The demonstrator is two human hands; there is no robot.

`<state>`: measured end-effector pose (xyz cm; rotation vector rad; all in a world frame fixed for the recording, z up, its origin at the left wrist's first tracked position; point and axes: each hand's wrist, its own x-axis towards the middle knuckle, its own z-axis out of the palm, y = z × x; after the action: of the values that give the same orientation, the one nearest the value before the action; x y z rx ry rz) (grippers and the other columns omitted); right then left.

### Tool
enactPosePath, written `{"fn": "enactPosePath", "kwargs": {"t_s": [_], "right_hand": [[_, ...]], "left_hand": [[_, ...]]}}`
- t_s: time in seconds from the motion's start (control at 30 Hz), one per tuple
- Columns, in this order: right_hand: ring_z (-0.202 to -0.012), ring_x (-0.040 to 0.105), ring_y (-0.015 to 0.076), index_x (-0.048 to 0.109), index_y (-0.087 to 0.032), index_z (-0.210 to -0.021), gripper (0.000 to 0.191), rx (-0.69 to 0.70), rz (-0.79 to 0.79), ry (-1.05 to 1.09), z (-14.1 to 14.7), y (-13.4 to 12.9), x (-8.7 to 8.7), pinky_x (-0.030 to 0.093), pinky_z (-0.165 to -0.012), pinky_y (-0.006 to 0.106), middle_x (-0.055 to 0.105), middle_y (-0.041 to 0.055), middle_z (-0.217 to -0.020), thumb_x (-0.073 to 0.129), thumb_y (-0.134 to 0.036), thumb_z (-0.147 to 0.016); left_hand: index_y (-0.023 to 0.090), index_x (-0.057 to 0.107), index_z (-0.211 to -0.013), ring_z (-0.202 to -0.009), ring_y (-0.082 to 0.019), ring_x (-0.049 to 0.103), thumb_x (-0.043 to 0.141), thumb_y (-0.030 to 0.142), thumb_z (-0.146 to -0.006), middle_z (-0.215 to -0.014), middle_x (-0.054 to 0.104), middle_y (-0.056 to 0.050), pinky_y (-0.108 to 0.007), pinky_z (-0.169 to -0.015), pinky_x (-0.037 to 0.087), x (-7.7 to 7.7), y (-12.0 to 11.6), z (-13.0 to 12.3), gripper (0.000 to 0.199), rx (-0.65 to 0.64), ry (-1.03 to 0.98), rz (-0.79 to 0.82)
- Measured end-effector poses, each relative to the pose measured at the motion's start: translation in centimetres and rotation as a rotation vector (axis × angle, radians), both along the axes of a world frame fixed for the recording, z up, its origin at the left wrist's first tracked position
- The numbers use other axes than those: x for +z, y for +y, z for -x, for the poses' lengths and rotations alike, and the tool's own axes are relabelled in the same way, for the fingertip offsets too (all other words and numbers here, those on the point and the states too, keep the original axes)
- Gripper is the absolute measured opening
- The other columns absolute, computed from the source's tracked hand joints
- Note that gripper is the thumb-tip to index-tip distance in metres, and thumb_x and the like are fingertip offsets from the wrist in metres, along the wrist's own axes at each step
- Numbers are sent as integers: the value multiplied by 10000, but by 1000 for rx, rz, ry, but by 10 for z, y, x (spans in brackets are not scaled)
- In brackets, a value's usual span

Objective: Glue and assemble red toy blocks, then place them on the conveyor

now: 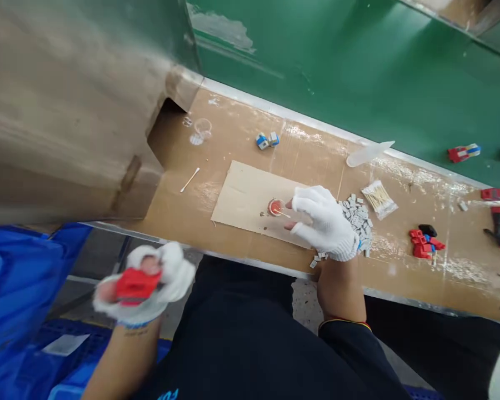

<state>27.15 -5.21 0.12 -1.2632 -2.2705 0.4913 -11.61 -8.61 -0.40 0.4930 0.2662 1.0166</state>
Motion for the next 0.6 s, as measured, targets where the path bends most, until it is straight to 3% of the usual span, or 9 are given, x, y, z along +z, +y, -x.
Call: {"fn": "enactPosePath", "kwargs": {"t_s": [0.07, 0.13, 0.2, 0.33, 0.47, 0.6], "right_hand": [[-987, 699, 276, 758, -282, -1123, 151, 30, -16, -39, 2, 1, 0, 501, -891, 433, 815, 67, -1090, 794, -394, -1027], [-967, 669, 262, 749, -271, -1105, 114, 36, -19, -49, 3, 1, -1, 460, -882, 420, 815, 67, -1089, 776, -348, -1026], [-939, 634, 242, 740, -264, -1045, 28, 33, -22, -61, 4, 2, -2, 415, -870, 405, 806, 56, -1048, 729, -290, -1041], [-814, 513, 190, 721, -264, -935, 203, 27, -45, -91, 9, 3, -4, 315, -826, 393, 695, -9, -835, 624, -164, -1083], [-756, 457, 174, 724, -265, -942, 256, -5, -83, -102, 14, 6, -9, 285, -805, 397, 641, -36, -760, 585, -139, -1116], [-853, 606, 191, 706, -266, -992, 145, -42, -112, -87, 13, 5, -13, 338, -826, 398, 790, -3, -932, 648, -236, -1122]], "left_hand": [[270, 824, -965, -440, -76, 500, 988, 600, -919, -843, 712, 21, -242, -408, 407, -8, 19, -27, 371, -64, 17, -32], [278, 815, -978, -511, -85, 553, 962, 657, -953, -880, 720, 10, -255, -495, 493, -11, 49, -57, 408, -90, 109, 88], [294, 804, -1051, -619, -113, 643, 1081, 662, -821, -927, 742, 9, -259, -570, 555, -12, 83, -84, 515, -40, 187, 120], [271, 774, -1066, -781, -165, 742, 945, 717, -969, -997, 762, -24, -283, -655, 613, -22, 134, -121, 488, 89, 292, 168], [258, 756, -996, -782, -132, 736, 1037, 686, -885, -972, 740, 0, -248, -663, 606, -43, 148, -125, 524, 122, 289, 173], [310, 789, -1084, -764, -151, 736, 1106, 693, -761, -984, 785, -2, -265, -640, 593, -50, 142, -117, 592, 102, 351, 94]]}}
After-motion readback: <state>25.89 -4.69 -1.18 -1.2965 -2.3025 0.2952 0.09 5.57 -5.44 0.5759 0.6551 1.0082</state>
